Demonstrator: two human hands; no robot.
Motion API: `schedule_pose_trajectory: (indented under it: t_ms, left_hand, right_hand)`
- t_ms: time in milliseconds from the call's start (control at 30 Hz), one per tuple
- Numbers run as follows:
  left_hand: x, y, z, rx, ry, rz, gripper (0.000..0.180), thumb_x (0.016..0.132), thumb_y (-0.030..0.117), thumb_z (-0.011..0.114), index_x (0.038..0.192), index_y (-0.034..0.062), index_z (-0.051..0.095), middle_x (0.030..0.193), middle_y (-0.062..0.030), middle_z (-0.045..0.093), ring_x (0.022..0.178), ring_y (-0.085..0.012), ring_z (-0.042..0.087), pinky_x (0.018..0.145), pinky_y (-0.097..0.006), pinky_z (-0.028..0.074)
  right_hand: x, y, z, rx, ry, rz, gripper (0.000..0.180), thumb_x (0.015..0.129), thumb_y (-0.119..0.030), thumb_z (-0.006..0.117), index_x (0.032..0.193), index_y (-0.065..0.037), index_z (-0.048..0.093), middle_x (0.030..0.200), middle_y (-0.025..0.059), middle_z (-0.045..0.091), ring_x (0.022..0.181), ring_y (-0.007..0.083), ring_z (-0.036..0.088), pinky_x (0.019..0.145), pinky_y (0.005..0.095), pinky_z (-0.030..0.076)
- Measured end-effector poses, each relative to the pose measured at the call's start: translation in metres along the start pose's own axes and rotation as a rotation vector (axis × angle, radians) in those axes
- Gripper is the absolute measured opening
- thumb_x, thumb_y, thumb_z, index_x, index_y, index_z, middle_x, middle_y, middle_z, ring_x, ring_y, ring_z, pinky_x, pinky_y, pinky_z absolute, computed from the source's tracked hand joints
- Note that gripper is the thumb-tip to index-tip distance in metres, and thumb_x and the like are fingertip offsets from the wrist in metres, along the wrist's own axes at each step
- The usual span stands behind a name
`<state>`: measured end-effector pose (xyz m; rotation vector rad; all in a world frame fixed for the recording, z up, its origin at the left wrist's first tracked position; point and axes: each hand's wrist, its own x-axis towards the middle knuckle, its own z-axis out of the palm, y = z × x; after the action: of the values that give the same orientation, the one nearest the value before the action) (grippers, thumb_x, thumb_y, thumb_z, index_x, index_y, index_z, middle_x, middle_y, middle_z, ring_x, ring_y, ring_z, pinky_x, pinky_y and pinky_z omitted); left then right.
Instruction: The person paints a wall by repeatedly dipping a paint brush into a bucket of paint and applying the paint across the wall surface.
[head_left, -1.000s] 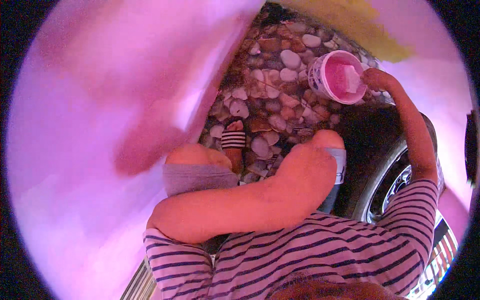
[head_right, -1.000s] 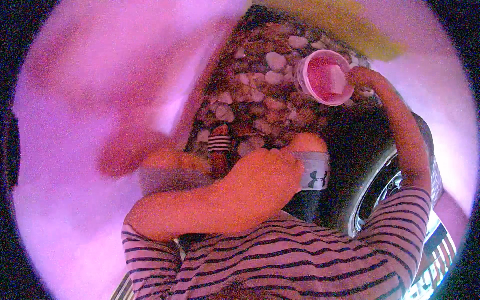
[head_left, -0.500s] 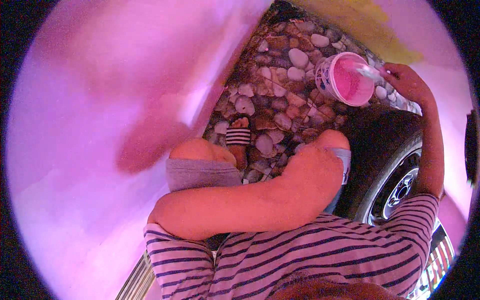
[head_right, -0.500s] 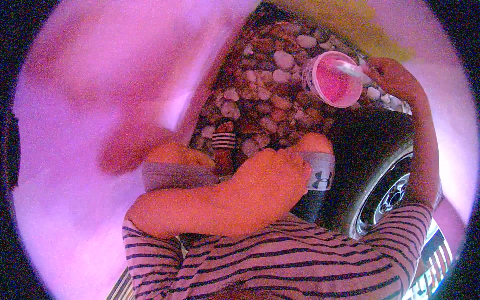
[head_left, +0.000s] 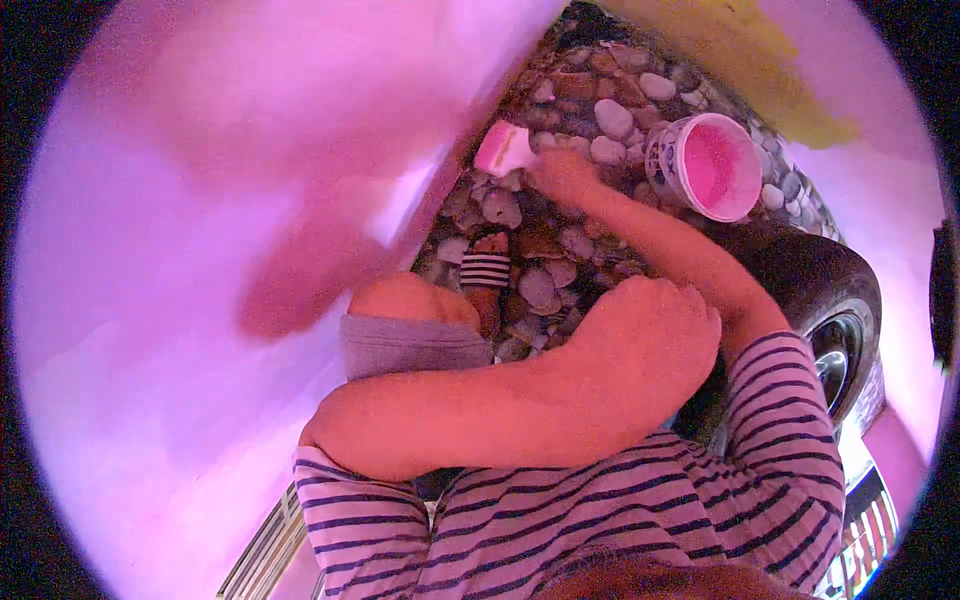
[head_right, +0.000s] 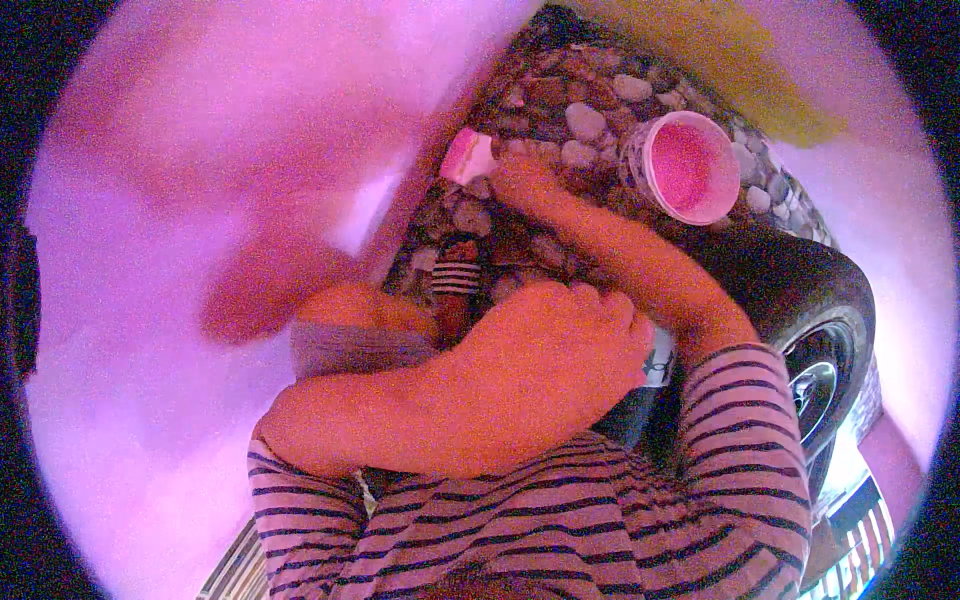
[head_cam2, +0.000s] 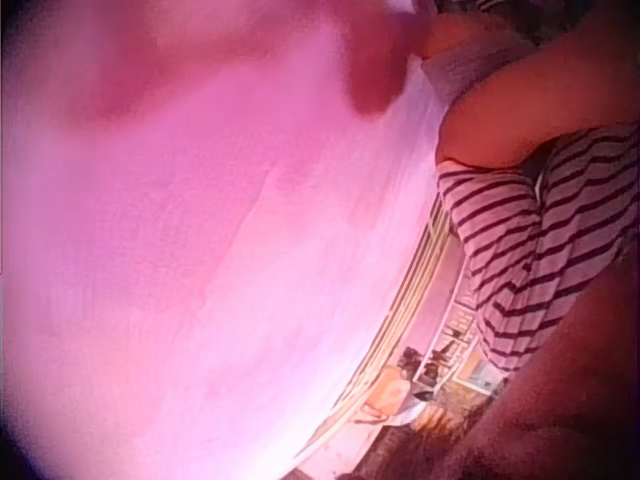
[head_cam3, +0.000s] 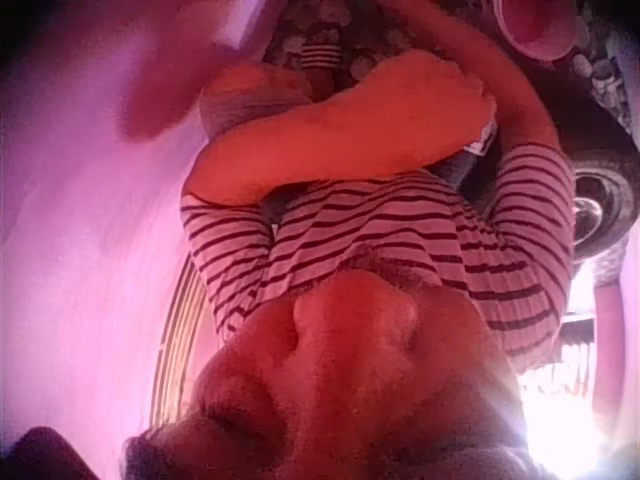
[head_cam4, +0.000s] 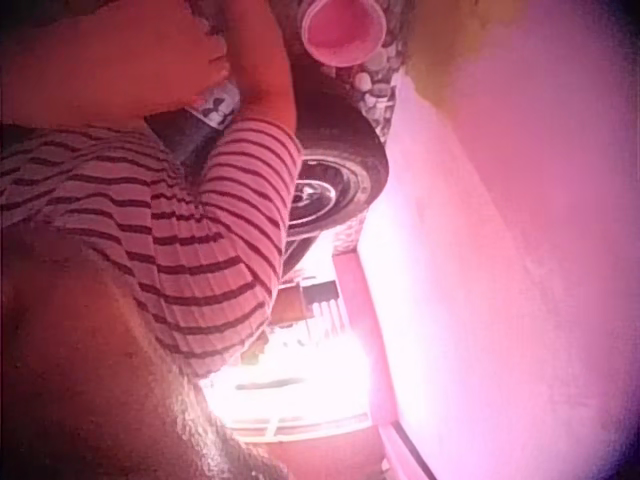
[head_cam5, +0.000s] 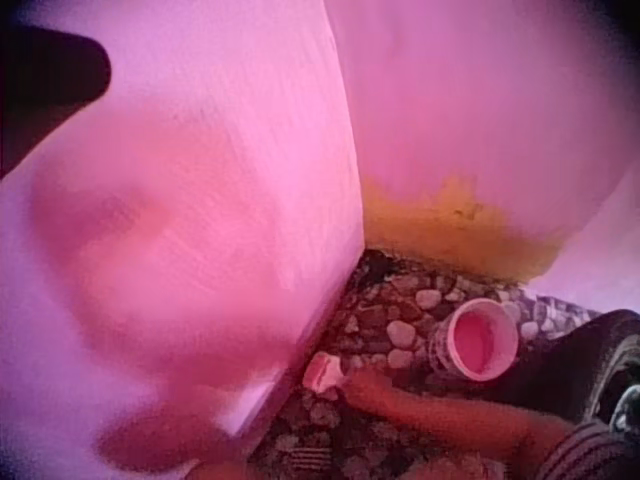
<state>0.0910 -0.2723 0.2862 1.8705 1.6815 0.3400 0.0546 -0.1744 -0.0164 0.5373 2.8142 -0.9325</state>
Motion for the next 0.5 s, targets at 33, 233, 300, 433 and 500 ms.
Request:
schedule_pose_trajectory:
  t_ms: [33, 233, 300, 433, 500]
  left_hand:
    - [0.000, 0.001, 0.001, -0.014, 0.012, -0.001, 0.016, 0.082, 0.013, 0.056, 0.091, 0.0012, 0.062, 0.081, -0.0150, 0.065, 0.073, -0.0288, 0.068, 0.057, -0.039, 0.054]
    - [0.001, 0.000, -0.010, 0.158, -0.031, 0.046, 0.019, 0.084, 0.014, 0.055, 0.094, -0.0001, 0.064, 0.083, -0.0156, 0.066, 0.073, -0.0285, 0.068, 0.057, -0.039, 0.054]
    - [0.001, -0.001, -0.013, 0.241, -0.047, 0.072, 0.020, 0.084, 0.014, 0.055, 0.095, -0.0006, 0.064, 0.084, -0.0162, 0.066, 0.074, -0.0282, 0.069, 0.057, -0.039, 0.055]
    - [-0.010, -0.006, -0.001, 0.018, -0.047, -0.034, 0.022, 0.085, 0.013, 0.054, 0.097, -0.0026, 0.064, 0.082, -0.0176, 0.067, 0.074, -0.0280, 0.069, 0.057, -0.040, 0.055]
    - [-0.009, -0.009, -0.002, -0.060, -0.057, -0.041, 0.024, 0.084, 0.013, 0.054, 0.098, -0.0033, 0.064, 0.081, -0.0177, 0.066, 0.074, -0.0281, 0.069, 0.057, -0.040, 0.055]
  right_hand:
    - [0.005, -0.001, 0.020, -0.034, 0.027, 0.024, 0.044, 0.090, -0.040, 0.055, 0.095, 0.003, 0.063, 0.092, 0.0258, 0.066, 0.087, 0.0443, 0.065, 0.078, 0.0503, 0.052]
    - [0.025, -0.033, 0.054, 0.166, -0.157, 0.251, 0.043, 0.090, -0.038, 0.057, 0.097, 0.005, 0.060, 0.087, 0.0268, 0.066, 0.086, 0.0453, 0.064, 0.078, 0.0509, 0.051]
    - [0.021, -0.049, 0.051, 0.212, -0.082, 0.238, 0.042, 0.090, -0.037, 0.057, 0.096, 0.004, 0.060, 0.086, 0.0267, 0.066, 0.085, 0.0460, 0.064, 0.078, 0.0512, 0.051]
    - [-0.009, -0.071, 0.009, 0.350, 0.041, 0.092, 0.036, 0.092, -0.033, 0.056, 0.094, 0.003, 0.059, 0.084, 0.0269, 0.065, 0.083, 0.0478, 0.063, 0.077, 0.0523, 0.050]
    - [-0.015, -0.057, 0.000, 0.223, 0.074, 0.003, 0.032, 0.088, -0.031, 0.058, 0.092, 0.001, 0.064, 0.084, 0.0245, 0.067, 0.081, 0.0441, 0.065, 0.074, 0.0530, 0.052]
